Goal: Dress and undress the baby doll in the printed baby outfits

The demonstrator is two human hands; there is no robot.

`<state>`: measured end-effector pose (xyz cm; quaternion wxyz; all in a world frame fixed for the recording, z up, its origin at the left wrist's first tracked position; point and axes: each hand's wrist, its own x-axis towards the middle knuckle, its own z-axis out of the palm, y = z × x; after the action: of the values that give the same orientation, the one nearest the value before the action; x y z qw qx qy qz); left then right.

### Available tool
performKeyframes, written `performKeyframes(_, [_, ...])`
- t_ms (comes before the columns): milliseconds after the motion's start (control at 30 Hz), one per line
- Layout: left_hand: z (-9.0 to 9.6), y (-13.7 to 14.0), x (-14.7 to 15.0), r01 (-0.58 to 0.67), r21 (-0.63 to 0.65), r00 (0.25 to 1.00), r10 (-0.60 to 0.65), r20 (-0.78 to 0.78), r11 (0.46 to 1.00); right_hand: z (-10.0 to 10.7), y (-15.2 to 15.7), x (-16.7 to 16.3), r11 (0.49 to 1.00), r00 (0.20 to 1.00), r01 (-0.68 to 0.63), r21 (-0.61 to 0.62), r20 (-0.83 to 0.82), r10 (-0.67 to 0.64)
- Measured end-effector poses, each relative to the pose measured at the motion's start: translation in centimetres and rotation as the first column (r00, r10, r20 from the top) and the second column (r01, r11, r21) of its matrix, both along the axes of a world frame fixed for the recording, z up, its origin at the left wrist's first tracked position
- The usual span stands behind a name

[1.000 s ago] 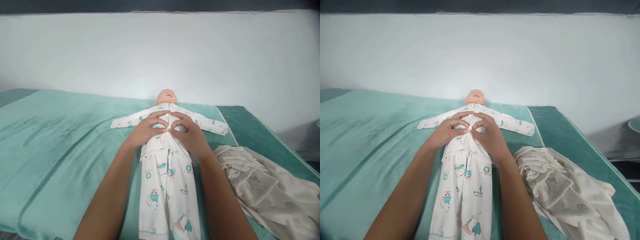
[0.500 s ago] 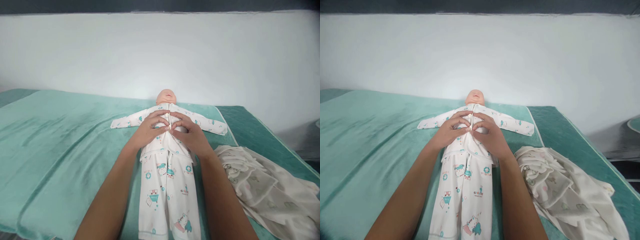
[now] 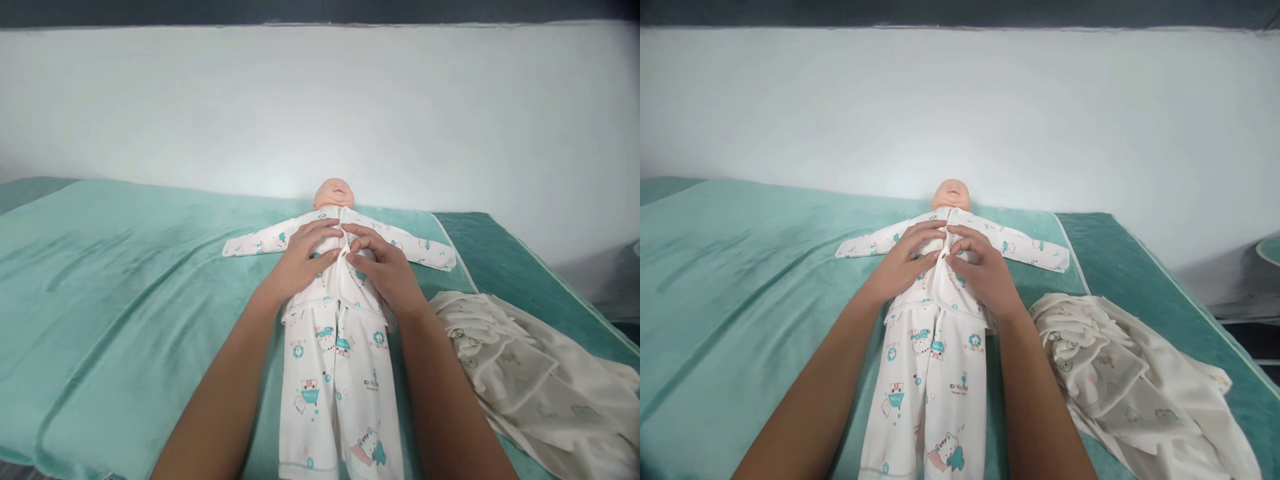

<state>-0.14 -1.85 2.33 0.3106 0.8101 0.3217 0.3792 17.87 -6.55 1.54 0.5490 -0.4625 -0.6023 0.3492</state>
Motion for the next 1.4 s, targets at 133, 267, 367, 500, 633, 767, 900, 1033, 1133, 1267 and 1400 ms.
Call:
performKeyframes(133, [0.0,-0.2,0.1,-0.025,0.041,0.999,0.027,-0.038,0.999,-0.1,0.0,-0.2,1.000,0.999,0.008,-0.003,-0.042,-0.008])
performKeyframes(267, [0.1,-0.5,0.2,-0.044,0.046,0.997,0.047,-0.062,0.998,-0.2,0.1,-0.2,1.000,0.996,0.015,-0.010,-0.084,-0.016])
performKeyframes(367, [0.1,-0.5,0.2,-0.058,0.042,0.996,0.061,-0.060,0.997,-0.3,0.2,-0.3,1.000,0.994,0.009,-0.022,-0.111,-0.011])
performKeyframes(500, [0.2,-0.5,0.4,-0.069,0.032,0.997,0.070,-0.021,0.997,-0.2,0.1,-0.3,0.999,0.990,0.022,-0.041,-0.139,-0.028])
performKeyframes(633, [0.1,-0.5,0.5,-0.101,0.009,0.994,0.101,0.039,0.995,0.0,0.0,-0.5,0.996,0.974,0.032,-0.088,-0.222,-0.051])
performKeyframes(767, [-0.4,-0.2,0.7,-0.152,0.002,0.983,0.151,0.100,0.988,0.1,0.1,-0.8,0.995,0.916,0.009,-0.096,-0.399,-0.047])
performKeyframes(900, [-1.0,0.3,0.7,-0.257,0.016,0.954,0.251,0.166,0.966,0.2,0.3,-0.9,0.991,0.861,0.062,-0.122,-0.495,-0.115])
performKeyframes(1033, [-1.3,0.7,0.8,-0.356,0.058,0.930,0.347,0.120,0.933,0.2,0.3,-0.8,0.982,0.844,0.124,-0.143,-0.505,-0.180])
performKeyframes(1133, [-1.2,0.8,0.7,-0.433,0.048,0.899,0.428,0.092,0.900,0.2,0.3,-0.8,0.976,0.847,0.146,-0.159,-0.489,-0.206])
performKeyframes(1267, [-1.0,0.9,0.5,-0.508,-0.091,0.852,0.515,0.097,0.857,0.2,0.4,-0.6,0.955,0.816,0.222,-0.198,-0.499,-0.293])
performKeyframes(1400, [-1.1,1.2,0.1,-0.529,-0.190,0.814,0.557,0.162,0.827,0.2,0.5,-0.4,0.928,0.760,0.295,-0.227,-0.532,-0.372])
